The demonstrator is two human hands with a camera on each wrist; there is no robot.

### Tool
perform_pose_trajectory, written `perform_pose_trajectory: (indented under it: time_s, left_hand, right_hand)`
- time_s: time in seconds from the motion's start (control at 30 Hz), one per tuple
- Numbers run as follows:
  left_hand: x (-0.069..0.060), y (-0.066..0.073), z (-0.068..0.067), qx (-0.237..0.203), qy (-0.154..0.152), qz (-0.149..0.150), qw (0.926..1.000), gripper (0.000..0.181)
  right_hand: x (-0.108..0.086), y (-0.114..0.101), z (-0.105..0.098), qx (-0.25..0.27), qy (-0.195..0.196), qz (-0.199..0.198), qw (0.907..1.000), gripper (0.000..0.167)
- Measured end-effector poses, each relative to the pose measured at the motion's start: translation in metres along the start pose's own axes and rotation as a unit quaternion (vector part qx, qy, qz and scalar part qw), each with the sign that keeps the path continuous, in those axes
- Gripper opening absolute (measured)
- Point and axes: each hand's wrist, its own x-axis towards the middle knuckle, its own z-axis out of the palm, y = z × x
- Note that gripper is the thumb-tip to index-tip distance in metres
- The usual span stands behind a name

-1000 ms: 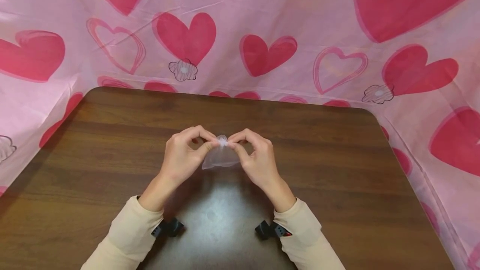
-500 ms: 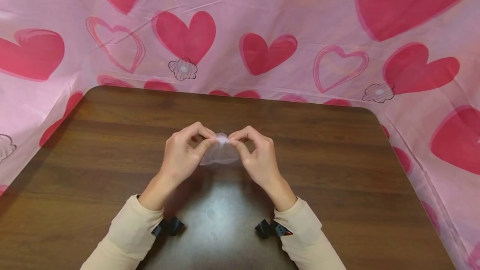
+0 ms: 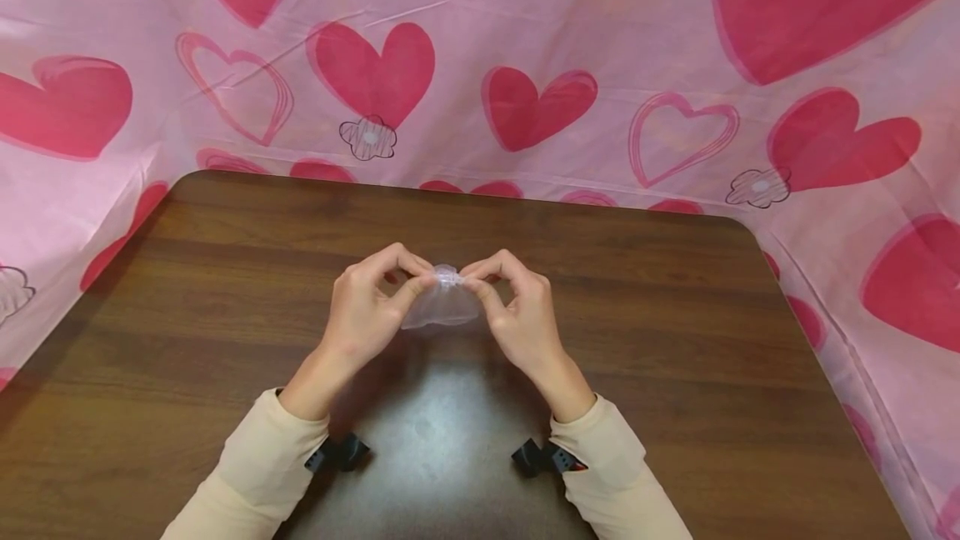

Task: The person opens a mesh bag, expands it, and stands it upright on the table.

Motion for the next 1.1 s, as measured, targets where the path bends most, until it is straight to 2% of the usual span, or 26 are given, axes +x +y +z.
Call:
perform_pose_trajectory:
  time_s: [0.37,0.73,1.1]
  left_hand:
    - [0.001,-0.001,-0.002,0.006,0.0,-0.004,1.0,0.012]
    - [0.003,-0.004,-0.007,0.002,0.004,-0.011,0.9999,0.013]
    - [0.004,-0.007,-0.011,0.001,0.001,-0.01,0.9999,0.013]
  right_hand:
    - [0.002,0.0,-0.002,-0.006,0.003,0.0,1.0,0.016]
    - [0.003,0.001,-0.006,-0.001,0.011,0.006,0.9999,0.013]
    - [0.005,0.001,-0.013,-0.019,-0.005,-0.002,0.9998,0.014]
